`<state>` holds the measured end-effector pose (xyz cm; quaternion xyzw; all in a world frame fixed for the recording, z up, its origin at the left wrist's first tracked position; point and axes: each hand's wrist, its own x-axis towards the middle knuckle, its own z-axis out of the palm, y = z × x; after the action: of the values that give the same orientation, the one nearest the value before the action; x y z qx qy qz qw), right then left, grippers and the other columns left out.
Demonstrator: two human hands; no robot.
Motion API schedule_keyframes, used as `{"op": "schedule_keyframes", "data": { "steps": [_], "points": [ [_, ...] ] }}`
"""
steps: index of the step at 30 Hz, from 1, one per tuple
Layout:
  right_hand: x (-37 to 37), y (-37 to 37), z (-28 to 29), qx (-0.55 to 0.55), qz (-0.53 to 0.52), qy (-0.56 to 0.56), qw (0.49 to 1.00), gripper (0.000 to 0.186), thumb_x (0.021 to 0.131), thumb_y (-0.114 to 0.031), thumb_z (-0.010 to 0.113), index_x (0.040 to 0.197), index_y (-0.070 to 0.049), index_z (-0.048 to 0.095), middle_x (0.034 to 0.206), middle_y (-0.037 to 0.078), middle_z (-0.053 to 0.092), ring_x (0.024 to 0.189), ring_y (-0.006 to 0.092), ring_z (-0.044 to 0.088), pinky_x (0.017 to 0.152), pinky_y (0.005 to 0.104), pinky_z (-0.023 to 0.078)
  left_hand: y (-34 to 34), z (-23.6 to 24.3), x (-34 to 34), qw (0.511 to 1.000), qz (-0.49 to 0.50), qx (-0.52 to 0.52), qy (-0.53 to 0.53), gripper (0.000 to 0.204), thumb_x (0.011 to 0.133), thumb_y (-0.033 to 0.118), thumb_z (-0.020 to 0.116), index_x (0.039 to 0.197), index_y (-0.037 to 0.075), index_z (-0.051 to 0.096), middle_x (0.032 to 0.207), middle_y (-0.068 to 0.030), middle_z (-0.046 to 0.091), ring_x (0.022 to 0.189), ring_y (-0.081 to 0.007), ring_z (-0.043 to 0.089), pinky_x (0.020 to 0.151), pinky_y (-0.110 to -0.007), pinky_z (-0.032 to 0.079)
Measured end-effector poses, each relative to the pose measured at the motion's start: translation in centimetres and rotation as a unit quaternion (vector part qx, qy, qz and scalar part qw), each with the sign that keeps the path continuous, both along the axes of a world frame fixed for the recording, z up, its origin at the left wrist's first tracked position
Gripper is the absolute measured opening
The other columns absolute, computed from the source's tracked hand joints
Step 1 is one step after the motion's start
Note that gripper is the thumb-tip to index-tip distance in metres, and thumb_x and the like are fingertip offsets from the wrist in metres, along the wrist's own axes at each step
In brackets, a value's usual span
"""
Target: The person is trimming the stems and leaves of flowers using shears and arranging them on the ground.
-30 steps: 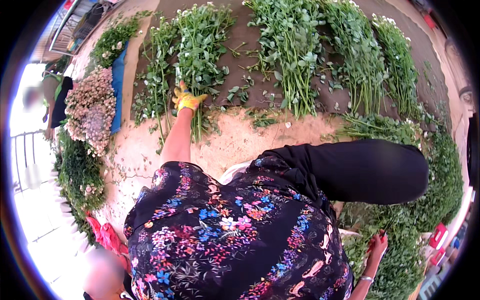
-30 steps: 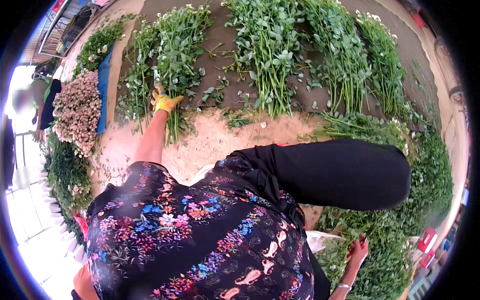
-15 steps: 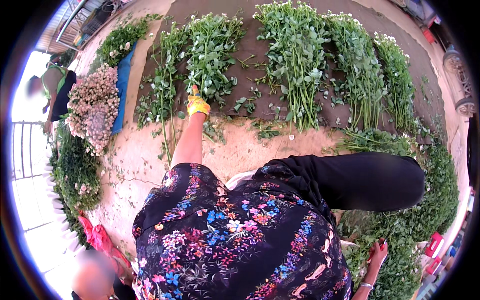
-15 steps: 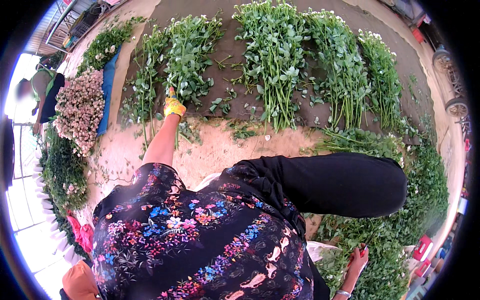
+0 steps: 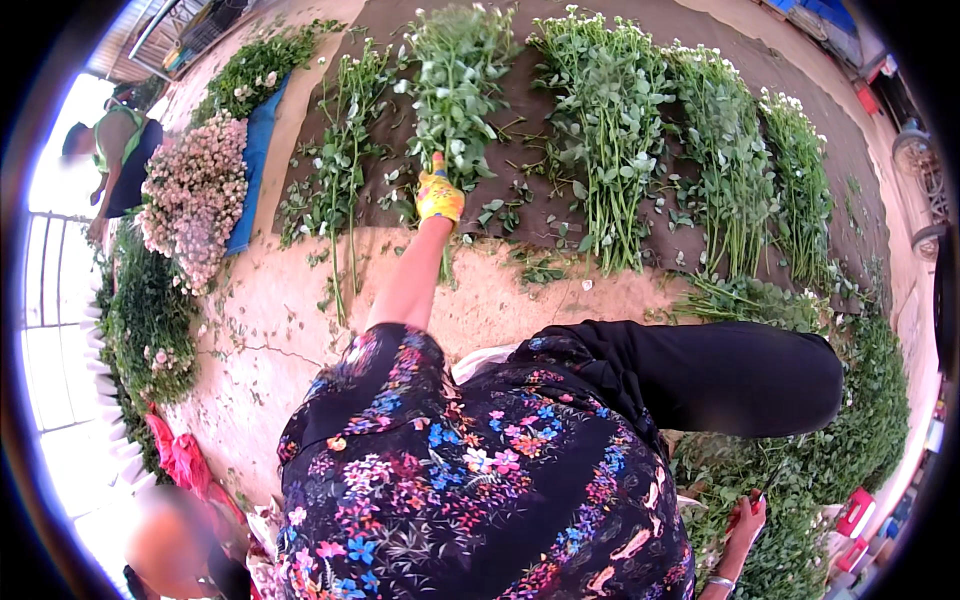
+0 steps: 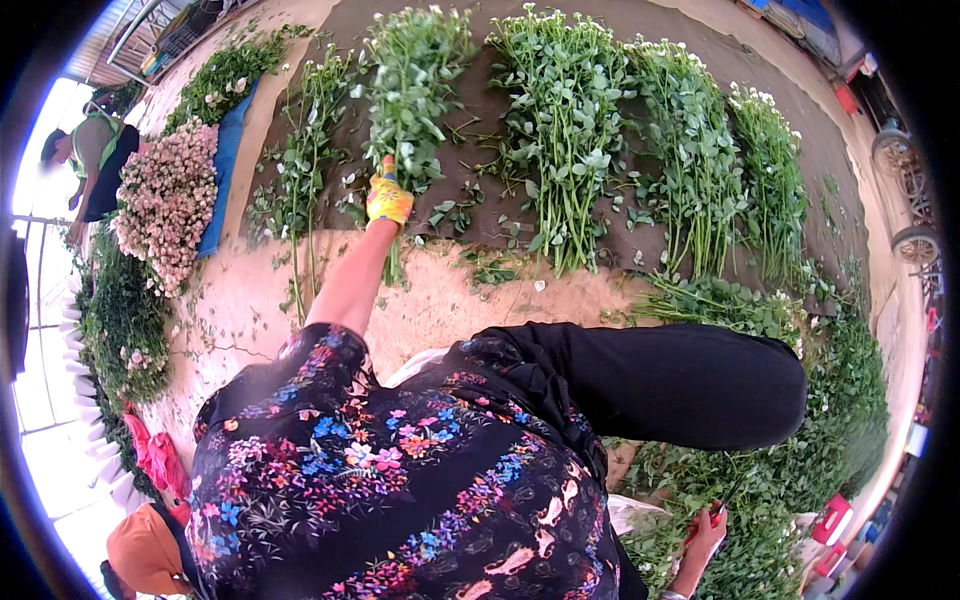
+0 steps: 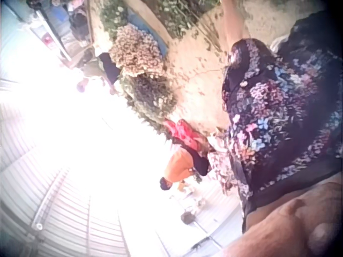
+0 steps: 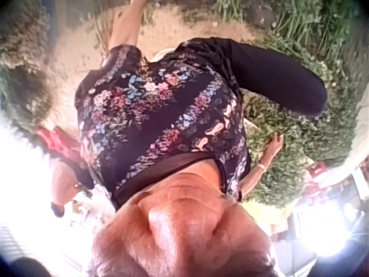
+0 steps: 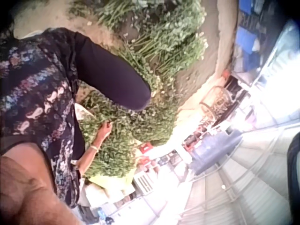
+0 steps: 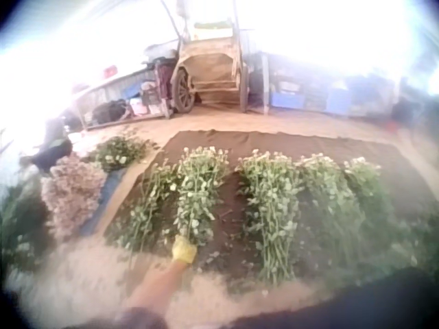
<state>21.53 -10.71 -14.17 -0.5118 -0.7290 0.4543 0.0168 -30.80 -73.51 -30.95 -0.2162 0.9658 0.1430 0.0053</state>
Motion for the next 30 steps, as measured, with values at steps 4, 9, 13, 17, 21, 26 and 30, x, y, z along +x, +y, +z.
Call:
{"op": "schedule_keyframes", "data": {
  "steps": [4,9,13,17,21,26,30],
  "points": [
    [-0.4,-0.3,0.7,0.026,0.018,-0.006,0.999,0.030,0.088,-0.010,0.055,0.117,-0.004,0.053,0.073,0.000,0.051,0.055,0.0051,0.046,0.045,0.0188,0.035,1.7,-0.1,0.8,0.982,0.017,0.005,-0.187,0.104,0.068,0.062,0.069,0.150,0.022,0.018,0.154,-0.0190,0.009,0.132,-0.0456,0.030,0.105,-0.046,0.036],
    [0.2,-0.4,1.0,0.035,0.001,0.001,0.999,0.028,0.089,-0.012,0.056,0.116,-0.005,0.054,0.069,-0.001,0.051,0.055,0.0055,0.047,0.046,0.0193,0.037,0.5,1.5,1.3,0.971,0.024,-0.009,-0.240,0.100,0.072,0.072,0.058,0.149,0.019,0.022,0.156,-0.0145,0.001,0.139,-0.0406,0.020,0.107,-0.051,0.030],
    [0.2,-0.4,0.4,0.022,-0.012,0.009,1.000,0.028,0.089,-0.012,0.056,0.116,-0.005,0.053,0.069,-0.001,0.051,0.055,0.0054,0.047,0.047,0.0192,0.037,0.5,2.6,1.6,0.974,-0.022,-0.035,-0.223,0.094,0.074,0.059,0.066,0.149,0.025,0.020,0.155,-0.0145,0.005,0.134,-0.0419,0.026,0.105,-0.054,0.032],
    [-1.2,-0.7,1.4,0.019,0.009,-0.001,1.000,0.030,0.088,-0.011,0.057,0.117,-0.004,0.053,0.070,-0.002,0.051,0.055,0.0054,0.047,0.047,0.0190,0.037,0.7,-1.2,1.7,0.980,-0.058,-0.036,-0.187,0.087,0.078,0.035,0.069,0.149,0.030,0.019,0.154,-0.0151,0.002,0.127,-0.0454,0.035,0.100,-0.053,0.038],
    [-0.4,-0.2,1.2,0.040,0.024,0.013,0.999,0.030,0.087,-0.012,0.058,0.116,-0.004,0.054,0.069,-0.002,0.050,0.054,0.0045,0.045,0.046,0.0187,0.034,0.8,-2.2,2.5,0.980,-0.088,-0.057,-0.170,0.080,0.080,0.027,0.061,0.149,0.029,0.020,0.154,-0.0159,0.001,0.127,-0.0467,0.034,0.100,-0.054,0.036],
    [1.4,-2.4,1.7,-0.006,-0.007,0.049,0.999,0.039,0.086,-0.013,0.056,0.123,-0.001,0.052,0.068,-0.003,0.048,0.050,0.0048,0.039,0.044,0.0204,0.030,1.5,-4.0,1.0,0.962,-0.255,-0.098,-0.011,0.076,0.079,0.042,0.064,0.143,0.017,0.032,0.143,-0.0217,0.032,0.121,-0.0393,0.045,0.097,-0.048,0.040],
    [-0.8,-1.9,3.7,0.086,0.067,-0.014,0.994,0.027,0.084,-0.021,0.059,0.104,-0.004,0.060,0.061,-0.001,0.046,0.054,0.0085,0.042,0.049,0.0281,0.035,-2.2,-1.4,3.3,0.956,-0.268,0.014,-0.120,0.066,0.082,0.048,0.062,0.131,0.005,0.048,0.127,-0.0186,0.055,0.114,-0.0325,0.054,0.092,-0.042,0.045]
  ]
}}
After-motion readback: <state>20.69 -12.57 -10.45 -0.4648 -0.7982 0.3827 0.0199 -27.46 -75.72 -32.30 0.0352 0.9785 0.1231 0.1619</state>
